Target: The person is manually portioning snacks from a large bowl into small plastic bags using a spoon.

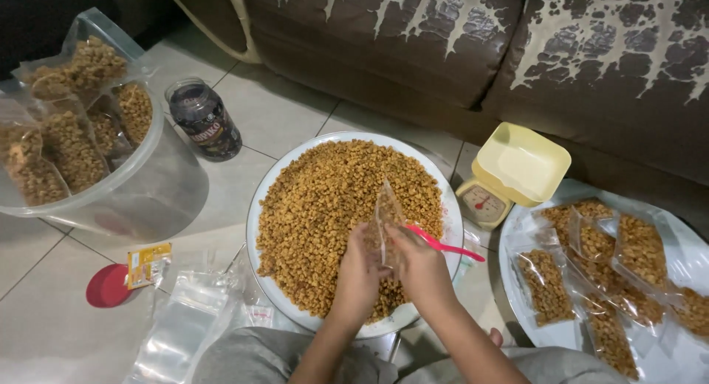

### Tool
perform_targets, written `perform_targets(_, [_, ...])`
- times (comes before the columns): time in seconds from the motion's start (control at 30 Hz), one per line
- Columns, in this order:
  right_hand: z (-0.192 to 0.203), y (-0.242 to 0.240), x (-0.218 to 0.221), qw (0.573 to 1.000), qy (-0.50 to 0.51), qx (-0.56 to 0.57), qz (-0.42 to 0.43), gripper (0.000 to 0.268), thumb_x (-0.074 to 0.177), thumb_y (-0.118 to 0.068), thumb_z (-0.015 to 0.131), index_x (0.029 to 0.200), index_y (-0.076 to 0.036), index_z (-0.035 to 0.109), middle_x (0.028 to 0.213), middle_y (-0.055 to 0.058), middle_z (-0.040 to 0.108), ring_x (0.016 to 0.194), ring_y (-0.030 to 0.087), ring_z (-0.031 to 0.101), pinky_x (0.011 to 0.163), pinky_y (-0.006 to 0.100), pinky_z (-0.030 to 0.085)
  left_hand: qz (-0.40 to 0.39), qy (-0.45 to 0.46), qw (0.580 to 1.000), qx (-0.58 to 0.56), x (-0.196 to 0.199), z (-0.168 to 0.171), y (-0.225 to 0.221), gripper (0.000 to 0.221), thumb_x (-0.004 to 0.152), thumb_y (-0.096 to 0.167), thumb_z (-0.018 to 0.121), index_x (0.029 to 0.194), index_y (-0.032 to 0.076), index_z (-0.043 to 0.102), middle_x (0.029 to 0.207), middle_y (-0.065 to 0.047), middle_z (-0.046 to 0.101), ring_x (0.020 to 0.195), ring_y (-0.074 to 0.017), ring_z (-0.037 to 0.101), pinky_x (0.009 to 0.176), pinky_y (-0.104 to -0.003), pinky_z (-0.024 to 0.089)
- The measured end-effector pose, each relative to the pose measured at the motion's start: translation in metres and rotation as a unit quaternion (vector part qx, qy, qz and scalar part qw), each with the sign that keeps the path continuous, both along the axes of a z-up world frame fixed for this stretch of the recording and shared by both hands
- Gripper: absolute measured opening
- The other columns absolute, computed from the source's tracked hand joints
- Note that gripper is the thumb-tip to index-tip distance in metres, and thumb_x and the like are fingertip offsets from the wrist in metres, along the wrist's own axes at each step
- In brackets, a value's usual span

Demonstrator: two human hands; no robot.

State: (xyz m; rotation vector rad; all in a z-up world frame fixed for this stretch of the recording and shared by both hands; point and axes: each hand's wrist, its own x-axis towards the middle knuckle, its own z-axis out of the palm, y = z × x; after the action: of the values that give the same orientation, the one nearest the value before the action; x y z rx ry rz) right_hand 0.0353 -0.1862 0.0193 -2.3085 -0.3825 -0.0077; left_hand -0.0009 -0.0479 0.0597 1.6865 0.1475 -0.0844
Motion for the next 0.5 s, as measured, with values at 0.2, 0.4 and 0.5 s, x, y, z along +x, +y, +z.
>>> perform_targets(0.2, [0.041,-0.002,0.005,0.980,0.101,0.136,-0.108,0.056,0.087,0.014,0.059,0.131,-0.021,0.070,0.135,0.006,0.071,0.081,0.014,0.074,0.050,0.022,0.060,-0.027,-0.026,0.988,-0.151,-0.004,-0.015,-0.002,0.095,0.089,0.042,0.062,0.158,0.013,0.004,0.169,-0.017,0.006,0.149,-0.0352,0.030,0.111,-0.053,0.049])
perform_targets(0.4, [0.100,0.011,0.009,0.759,0.322,0.516,-0.234,0.053,0.099,0.011,0.043,0.148,-0.006,0.054,0.134,0.023,0.068,0.097,0.033,0.070,0.085,0.045,0.061,-0.084,-0.075,0.869,-0.483,-0.003,-0.050,-0.021,0.073,0.098,0.060,0.044,0.155,0.019,0.026,0.160,-0.014,0.034,0.145,-0.0316,0.037,0.115,-0.057,0.039])
perform_targets(0.5, [0.070,0.009,0.007,0.725,0.381,0.556,-0.143,0.046,0.102,0.000,0.047,0.147,-0.009,0.056,0.135,0.020,0.069,0.098,0.030,0.071,0.080,0.043,0.062,-0.042,-0.161,0.808,-0.565,0.005,-0.042,-0.011,0.088,0.093,0.057,0.063,0.155,0.005,0.028,0.115,-0.013,0.067,0.106,-0.0263,0.065,0.098,-0.043,0.053])
